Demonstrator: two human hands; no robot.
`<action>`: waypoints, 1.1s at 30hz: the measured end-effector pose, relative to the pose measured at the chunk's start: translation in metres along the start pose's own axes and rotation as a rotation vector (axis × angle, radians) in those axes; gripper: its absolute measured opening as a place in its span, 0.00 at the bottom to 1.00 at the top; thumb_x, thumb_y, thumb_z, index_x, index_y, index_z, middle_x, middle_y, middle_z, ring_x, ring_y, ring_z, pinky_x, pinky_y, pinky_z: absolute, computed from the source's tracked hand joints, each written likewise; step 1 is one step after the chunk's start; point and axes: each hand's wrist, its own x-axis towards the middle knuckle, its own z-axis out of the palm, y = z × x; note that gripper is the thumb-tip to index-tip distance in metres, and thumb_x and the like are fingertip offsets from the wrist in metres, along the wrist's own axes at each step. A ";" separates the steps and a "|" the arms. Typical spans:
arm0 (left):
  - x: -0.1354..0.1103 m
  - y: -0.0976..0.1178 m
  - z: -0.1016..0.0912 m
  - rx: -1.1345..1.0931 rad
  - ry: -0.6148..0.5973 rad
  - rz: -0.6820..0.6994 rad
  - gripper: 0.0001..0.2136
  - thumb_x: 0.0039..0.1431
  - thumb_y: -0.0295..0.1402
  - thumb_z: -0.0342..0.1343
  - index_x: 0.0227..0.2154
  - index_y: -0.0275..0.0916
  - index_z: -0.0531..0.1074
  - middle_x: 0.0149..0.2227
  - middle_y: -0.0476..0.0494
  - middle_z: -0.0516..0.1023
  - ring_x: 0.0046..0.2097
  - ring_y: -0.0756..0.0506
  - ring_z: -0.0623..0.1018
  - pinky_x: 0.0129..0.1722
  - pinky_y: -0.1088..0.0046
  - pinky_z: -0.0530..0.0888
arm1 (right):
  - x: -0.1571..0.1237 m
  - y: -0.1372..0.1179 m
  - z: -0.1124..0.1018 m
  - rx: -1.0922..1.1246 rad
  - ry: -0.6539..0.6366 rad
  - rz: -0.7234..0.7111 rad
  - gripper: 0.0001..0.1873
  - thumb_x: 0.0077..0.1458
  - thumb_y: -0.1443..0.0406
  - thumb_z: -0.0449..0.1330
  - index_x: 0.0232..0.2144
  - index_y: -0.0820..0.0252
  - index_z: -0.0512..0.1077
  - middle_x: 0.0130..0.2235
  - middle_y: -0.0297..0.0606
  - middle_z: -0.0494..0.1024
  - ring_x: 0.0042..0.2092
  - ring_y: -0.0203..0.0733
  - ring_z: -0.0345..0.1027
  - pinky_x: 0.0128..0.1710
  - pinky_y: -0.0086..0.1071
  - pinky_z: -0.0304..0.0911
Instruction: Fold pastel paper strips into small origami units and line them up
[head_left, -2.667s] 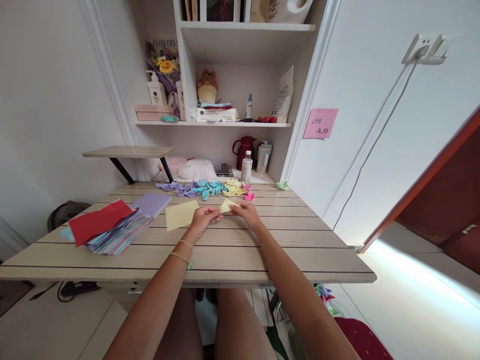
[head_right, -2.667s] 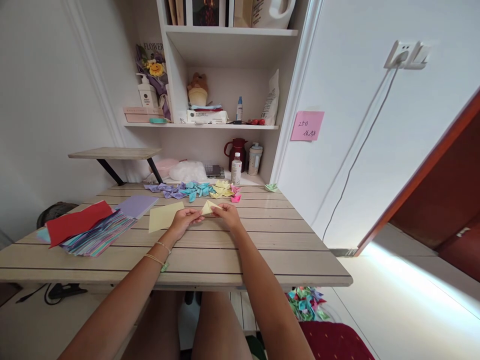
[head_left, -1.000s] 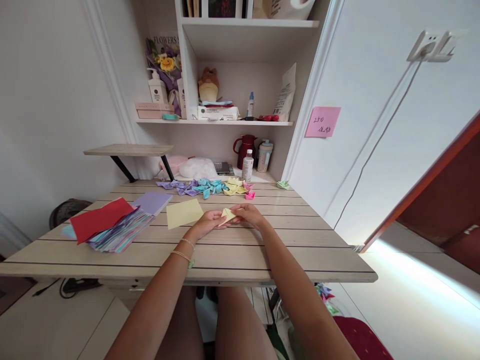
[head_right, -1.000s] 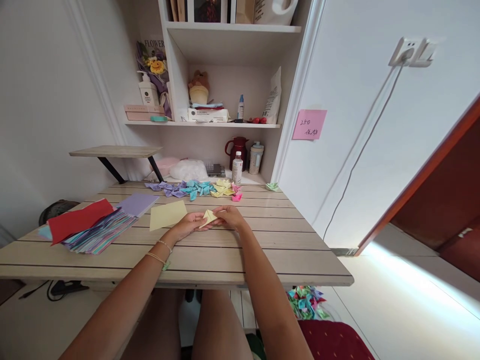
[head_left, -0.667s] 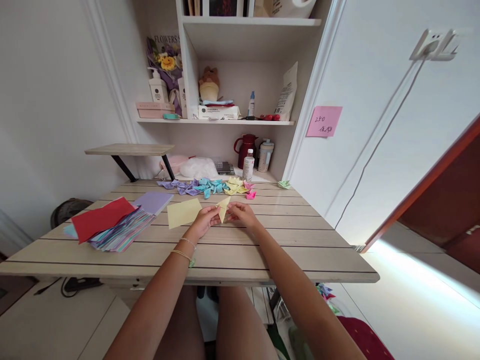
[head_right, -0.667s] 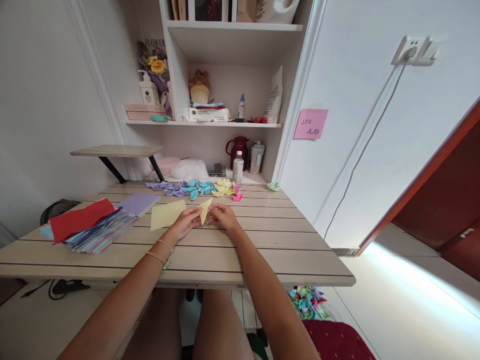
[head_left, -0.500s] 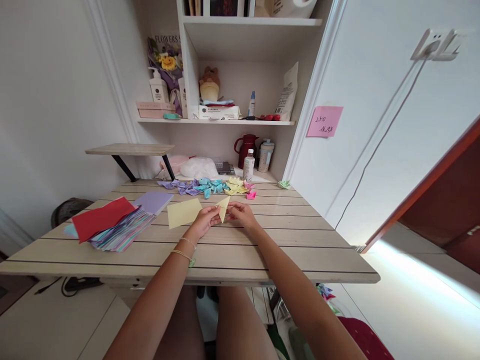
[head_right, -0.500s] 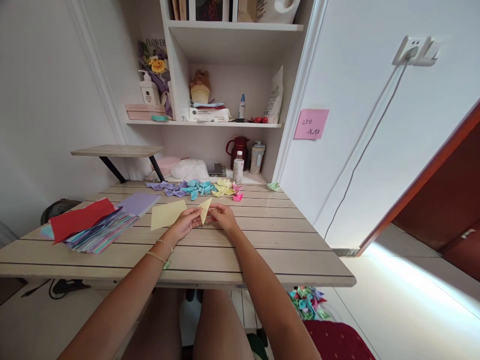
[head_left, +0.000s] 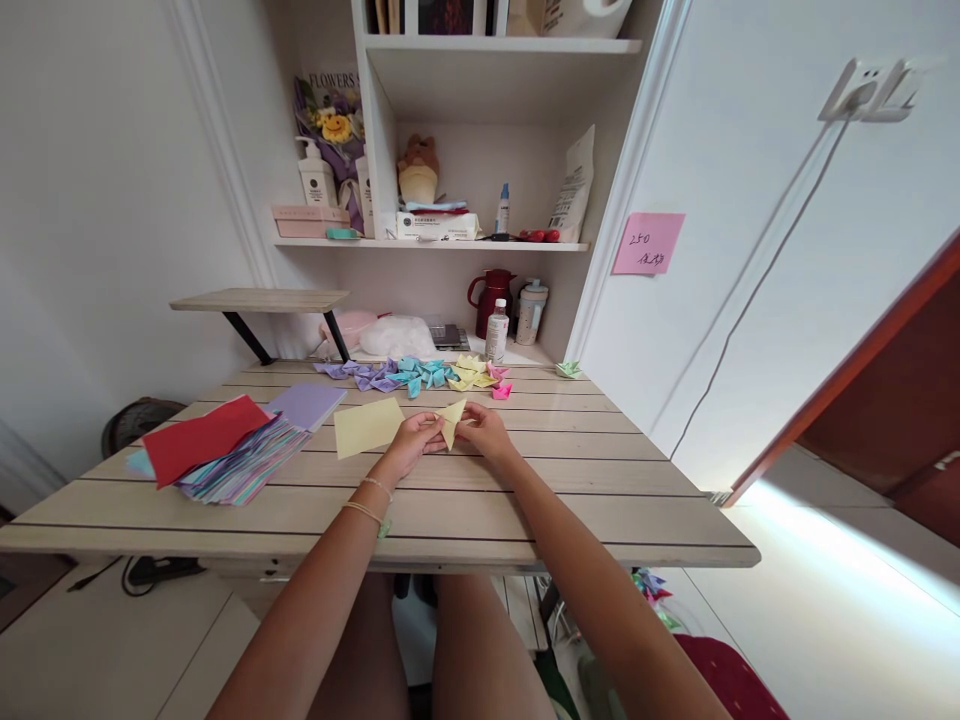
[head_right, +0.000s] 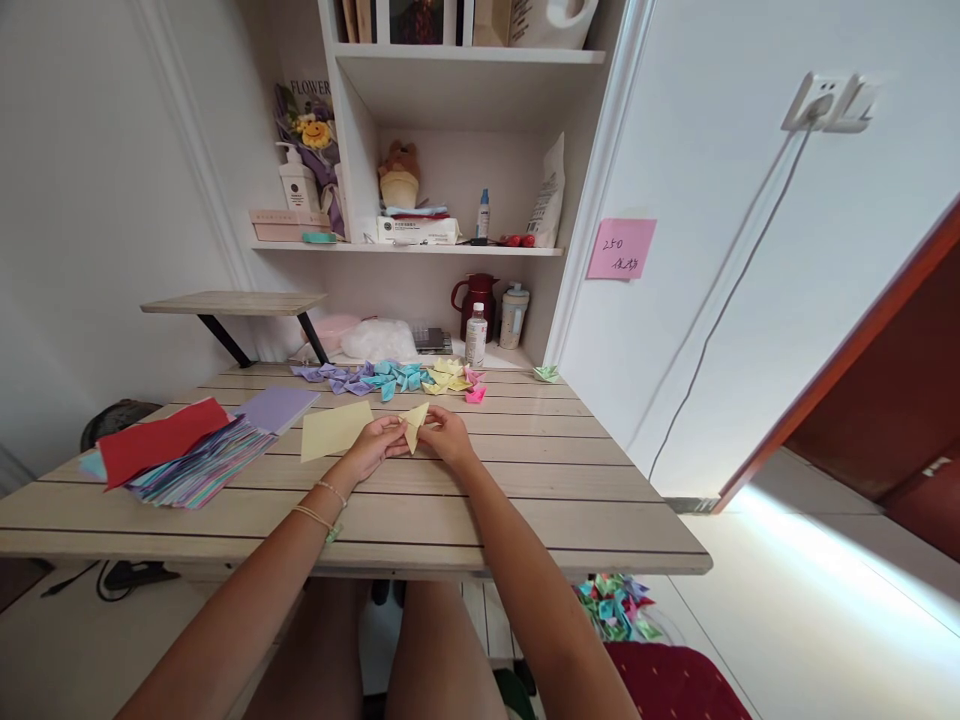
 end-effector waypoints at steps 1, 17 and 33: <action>0.000 0.000 0.000 0.005 -0.017 -0.007 0.11 0.45 0.33 0.62 0.31 0.33 0.69 0.27 0.42 0.77 0.30 0.49 0.77 0.38 0.68 0.74 | 0.000 -0.001 0.000 -0.060 0.012 -0.041 0.23 0.40 0.66 0.60 0.43 0.57 0.71 0.36 0.34 0.76 0.23 0.31 0.65 0.24 0.26 0.63; -0.003 0.005 -0.001 -0.066 -0.142 -0.080 0.09 0.49 0.25 0.58 0.36 0.31 0.72 0.38 0.37 0.77 0.41 0.45 0.76 0.46 0.65 0.71 | 0.000 -0.005 -0.004 -0.112 0.022 -0.236 0.15 0.43 0.71 0.54 0.32 0.55 0.77 0.39 0.38 0.74 0.38 0.39 0.67 0.35 0.31 0.63; -0.006 0.002 0.002 -0.078 -0.187 -0.024 0.11 0.48 0.25 0.59 0.37 0.31 0.73 0.38 0.36 0.77 0.44 0.43 0.75 0.51 0.60 0.67 | 0.001 -0.002 -0.009 -0.028 0.039 0.090 0.17 0.42 0.53 0.60 0.24 0.62 0.76 0.24 0.36 0.74 0.26 0.36 0.64 0.25 0.28 0.59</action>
